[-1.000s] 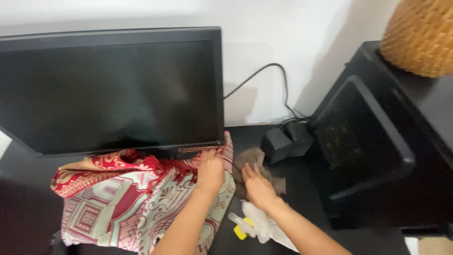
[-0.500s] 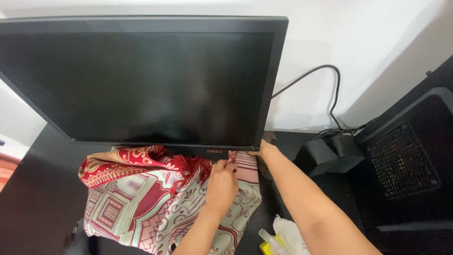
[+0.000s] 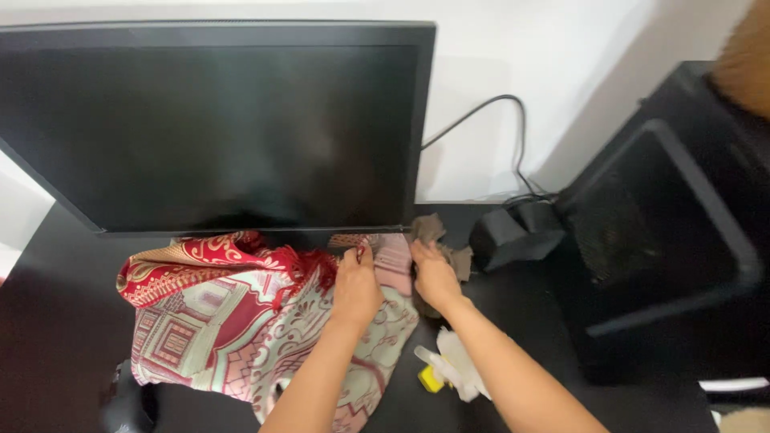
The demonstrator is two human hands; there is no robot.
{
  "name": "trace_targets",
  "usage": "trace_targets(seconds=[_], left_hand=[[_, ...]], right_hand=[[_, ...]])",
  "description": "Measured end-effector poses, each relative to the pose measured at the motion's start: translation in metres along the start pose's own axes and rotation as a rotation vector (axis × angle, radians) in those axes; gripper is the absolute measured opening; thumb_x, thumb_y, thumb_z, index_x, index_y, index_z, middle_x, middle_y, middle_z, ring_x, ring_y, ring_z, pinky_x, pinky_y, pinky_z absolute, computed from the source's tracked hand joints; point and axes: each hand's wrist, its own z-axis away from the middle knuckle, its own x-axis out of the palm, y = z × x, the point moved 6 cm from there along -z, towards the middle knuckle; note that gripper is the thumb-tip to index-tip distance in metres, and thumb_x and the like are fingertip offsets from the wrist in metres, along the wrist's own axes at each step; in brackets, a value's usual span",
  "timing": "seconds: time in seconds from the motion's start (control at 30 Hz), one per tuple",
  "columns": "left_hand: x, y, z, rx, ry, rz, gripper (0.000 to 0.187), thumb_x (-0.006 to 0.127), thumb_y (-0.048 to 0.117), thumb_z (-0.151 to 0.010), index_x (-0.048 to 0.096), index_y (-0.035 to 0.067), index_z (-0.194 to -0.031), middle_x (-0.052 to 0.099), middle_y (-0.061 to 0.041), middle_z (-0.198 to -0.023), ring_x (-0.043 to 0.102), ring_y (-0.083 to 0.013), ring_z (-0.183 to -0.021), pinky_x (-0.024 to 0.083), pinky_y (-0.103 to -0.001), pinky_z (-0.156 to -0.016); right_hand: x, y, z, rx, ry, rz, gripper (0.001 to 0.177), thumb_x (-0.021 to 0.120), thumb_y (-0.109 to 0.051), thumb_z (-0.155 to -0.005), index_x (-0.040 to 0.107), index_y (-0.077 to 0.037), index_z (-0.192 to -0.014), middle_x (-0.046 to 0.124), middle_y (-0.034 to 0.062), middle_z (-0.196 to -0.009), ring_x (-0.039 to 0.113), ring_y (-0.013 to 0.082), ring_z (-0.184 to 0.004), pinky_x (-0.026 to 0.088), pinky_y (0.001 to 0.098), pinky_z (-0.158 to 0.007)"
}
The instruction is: Cleaning the desk, PC tower, and peripheral devices and laying a rug.
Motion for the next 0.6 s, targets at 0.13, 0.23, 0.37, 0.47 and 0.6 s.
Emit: trace_targets(seconds=[0.13,0.23,0.37,0.47,0.6], left_hand=[[-0.019,0.030,0.014,0.003,-0.132,-0.080,0.068,0.069,0.001,-0.071,0.055,-0.001,-0.137,0.051,-0.028,-0.137,0.054,-0.0444,-0.122,0.040,-0.049,-0.109],[-0.026,0.044,0.024,-0.066,-0.239,0.026,0.088,0.080,0.007,-0.063,0.050,-0.001,-0.145,0.041,-0.025,-0.154,0.046,-0.0458,-0.127,0.040,-0.051,-0.104],[-0.017,0.070,0.031,0.129,-0.062,-0.111,0.067,0.073,0.006,-0.066,0.063,0.001,-0.132,0.044,-0.026,-0.150,0.043,-0.0468,-0.135,0.033,-0.056,-0.109],[-0.010,0.097,0.028,0.159,-0.061,-0.016,0.040,0.067,0.009,-0.083,0.068,0.003,-0.123,0.049,-0.024,-0.147,0.046,-0.0432,-0.133,0.035,-0.056,-0.110],[0.001,0.130,0.018,0.200,-0.119,0.052,0.032,0.065,0.008,-0.084,0.074,0.007,-0.115,0.055,-0.021,-0.141,0.049,-0.0401,-0.133,0.039,-0.055,-0.108]], right_hand=[[-0.030,0.024,0.047,-0.044,-0.041,-0.185,0.060,0.057,0.010,-0.075,0.064,-0.006,-0.132,0.063,0.0159,-0.139,0.054,0.0376,-0.133,0.044,0.0417,-0.109],[-0.083,0.011,0.066,0.020,-0.074,-0.266,0.058,0.055,0.011,-0.074,0.068,-0.009,-0.127,0.068,0.0125,-0.130,0.066,0.0340,-0.119,0.051,0.0387,-0.104],[-0.176,-0.006,0.085,0.019,0.125,-0.282,0.055,0.054,0.010,-0.077,0.071,-0.010,-0.125,0.071,0.0130,-0.124,0.068,0.0349,-0.113,0.054,0.0391,-0.098],[-0.227,0.005,0.110,0.039,0.230,-0.119,0.049,0.057,0.006,-0.082,0.072,-0.010,-0.125,0.071,0.0129,-0.125,0.066,0.0356,-0.115,0.052,0.0409,-0.100],[-0.263,-0.009,0.142,0.104,0.235,0.290,0.048,0.071,-0.016,-0.076,0.074,-0.010,-0.123,0.069,0.0154,-0.130,0.062,0.0405,-0.119,0.049,0.0497,-0.097]])
